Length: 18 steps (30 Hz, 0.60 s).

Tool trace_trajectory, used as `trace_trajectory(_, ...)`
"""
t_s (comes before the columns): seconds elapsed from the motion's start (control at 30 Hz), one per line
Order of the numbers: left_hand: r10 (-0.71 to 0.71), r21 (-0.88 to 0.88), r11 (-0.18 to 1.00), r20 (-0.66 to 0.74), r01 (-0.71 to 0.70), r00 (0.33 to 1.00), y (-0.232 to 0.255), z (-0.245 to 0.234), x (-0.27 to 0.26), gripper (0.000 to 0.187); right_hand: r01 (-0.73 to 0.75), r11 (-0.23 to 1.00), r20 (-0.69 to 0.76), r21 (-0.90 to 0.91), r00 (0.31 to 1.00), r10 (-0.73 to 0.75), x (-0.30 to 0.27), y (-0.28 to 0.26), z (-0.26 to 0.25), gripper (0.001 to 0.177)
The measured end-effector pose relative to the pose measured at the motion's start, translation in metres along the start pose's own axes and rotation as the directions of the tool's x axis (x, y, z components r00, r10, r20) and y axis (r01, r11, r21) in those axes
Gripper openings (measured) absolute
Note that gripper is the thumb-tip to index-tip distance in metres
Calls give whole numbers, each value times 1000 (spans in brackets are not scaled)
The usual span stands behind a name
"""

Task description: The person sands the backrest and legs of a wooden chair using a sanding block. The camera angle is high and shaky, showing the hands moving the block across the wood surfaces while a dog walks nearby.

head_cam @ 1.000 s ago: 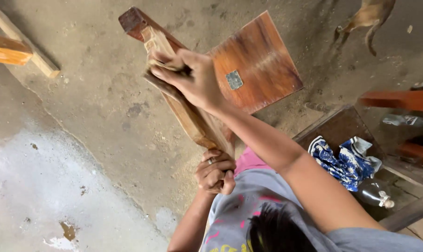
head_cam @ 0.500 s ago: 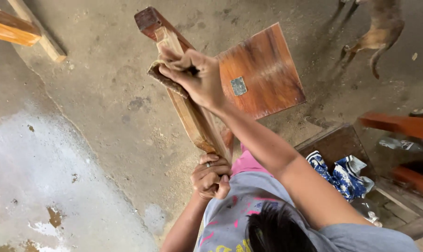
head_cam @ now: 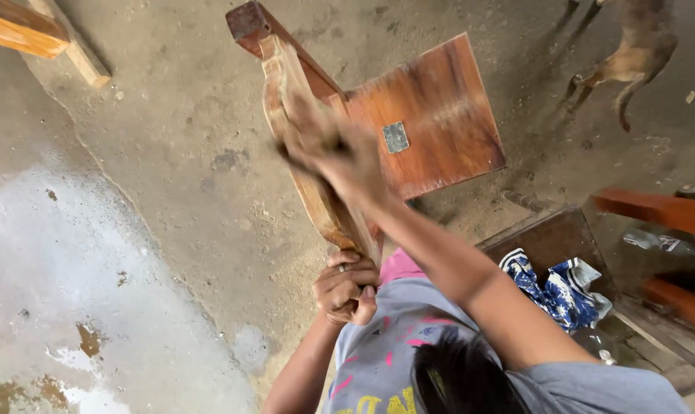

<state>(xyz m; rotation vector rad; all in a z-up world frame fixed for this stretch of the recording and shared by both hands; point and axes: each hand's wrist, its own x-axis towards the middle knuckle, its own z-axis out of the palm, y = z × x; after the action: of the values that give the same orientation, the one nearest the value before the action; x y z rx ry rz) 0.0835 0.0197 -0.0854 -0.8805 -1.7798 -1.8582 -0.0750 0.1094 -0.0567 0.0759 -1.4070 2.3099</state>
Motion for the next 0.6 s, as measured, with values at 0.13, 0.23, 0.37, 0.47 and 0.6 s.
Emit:
trace_trajectory(0.13, 31, -11, 999, -7, -31, 999, -11, 2, -2, 37, -235, 958, -25, -166, 972, 235, -48, -14, -27, 23)
trace_trajectory(0.23, 5, 13, 1000, -22, -5, 1000, -3, 1, -7, 38, -202, 952, -67, -231, 979, 191, 2, 14, -6, 24)
trace_trajectory(0.37, 4, 12, 1000, -20, -4, 1000, -7, 3, -7, 37, -91, 995, 24, -32, 996, 91, 54, 13, 11, 27)
trace_trajectory(0.47, -31, -1, 1000, 13, 31, 999, -1, -3, 2, 25, -152, 987, 66, -59, 986, 156, 52, -6, 17, 26)
trace_trajectory(0.6, -398, 297, 863, -96, 407, 913, 23, -16, 60, 26, -251, 904, 215, -347, 917, 337, 69, -26, 4, 23)
